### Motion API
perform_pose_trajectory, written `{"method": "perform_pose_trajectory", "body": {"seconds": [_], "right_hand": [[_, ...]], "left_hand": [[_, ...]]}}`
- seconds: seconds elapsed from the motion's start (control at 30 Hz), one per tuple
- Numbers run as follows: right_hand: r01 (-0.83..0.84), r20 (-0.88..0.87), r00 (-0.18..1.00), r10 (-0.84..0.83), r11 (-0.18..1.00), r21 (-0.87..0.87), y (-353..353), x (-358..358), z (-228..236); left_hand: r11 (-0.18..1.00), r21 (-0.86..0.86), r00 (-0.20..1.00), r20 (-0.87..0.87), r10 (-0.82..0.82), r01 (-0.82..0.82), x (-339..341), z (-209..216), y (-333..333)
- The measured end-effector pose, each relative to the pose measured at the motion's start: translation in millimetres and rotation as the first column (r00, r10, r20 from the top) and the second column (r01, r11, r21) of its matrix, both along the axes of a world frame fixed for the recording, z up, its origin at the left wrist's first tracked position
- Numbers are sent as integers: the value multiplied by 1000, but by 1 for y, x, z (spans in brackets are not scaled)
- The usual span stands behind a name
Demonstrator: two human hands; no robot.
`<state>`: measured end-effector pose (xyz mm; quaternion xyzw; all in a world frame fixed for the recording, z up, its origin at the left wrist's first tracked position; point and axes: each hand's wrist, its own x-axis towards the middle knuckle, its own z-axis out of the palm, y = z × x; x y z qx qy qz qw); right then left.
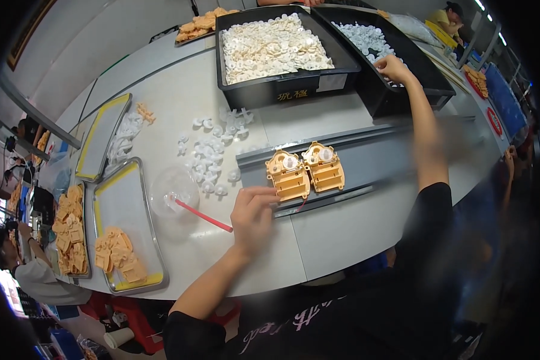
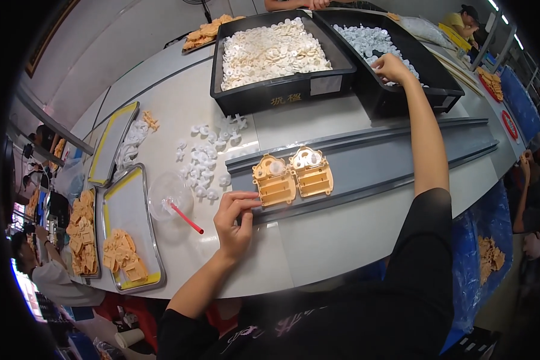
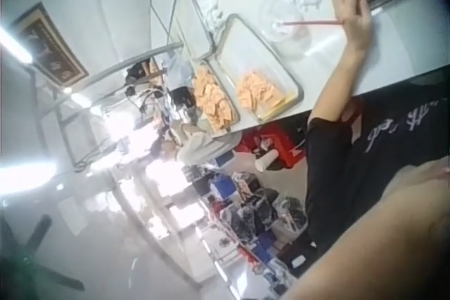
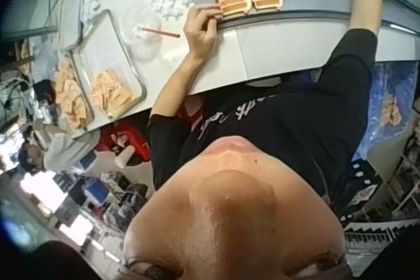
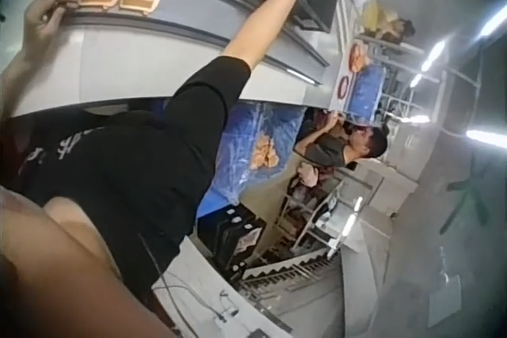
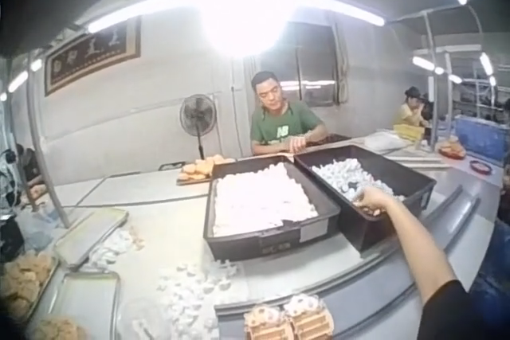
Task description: Assembling plastic toy waffles by adding cream and small decorative components.
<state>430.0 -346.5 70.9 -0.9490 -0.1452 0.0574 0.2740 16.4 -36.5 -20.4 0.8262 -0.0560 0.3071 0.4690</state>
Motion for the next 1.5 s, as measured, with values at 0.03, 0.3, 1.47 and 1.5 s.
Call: {"method": "perform_pose_trajectory", "body": {"seconds": [0.03,0.3,1.47,1.5], "right_hand": [[-1,-5,1000,1,1000,-2,-2,-2,2],[-142,191,981,40,815,562,-2,-102,53],[-621,572,596,563,775,-117,176,-263,-53],[-619,567,601,563,777,-115,176,-264,-53]], "left_hand": [[1000,0,1000,8,0,0,0,0,-1],[977,-108,982,-21,-189,185,-10,8,-4],[-96,-994,817,91,-570,44,-14,18,-3],[-99,-994,815,88,-572,38,-14,18,-2]]}}
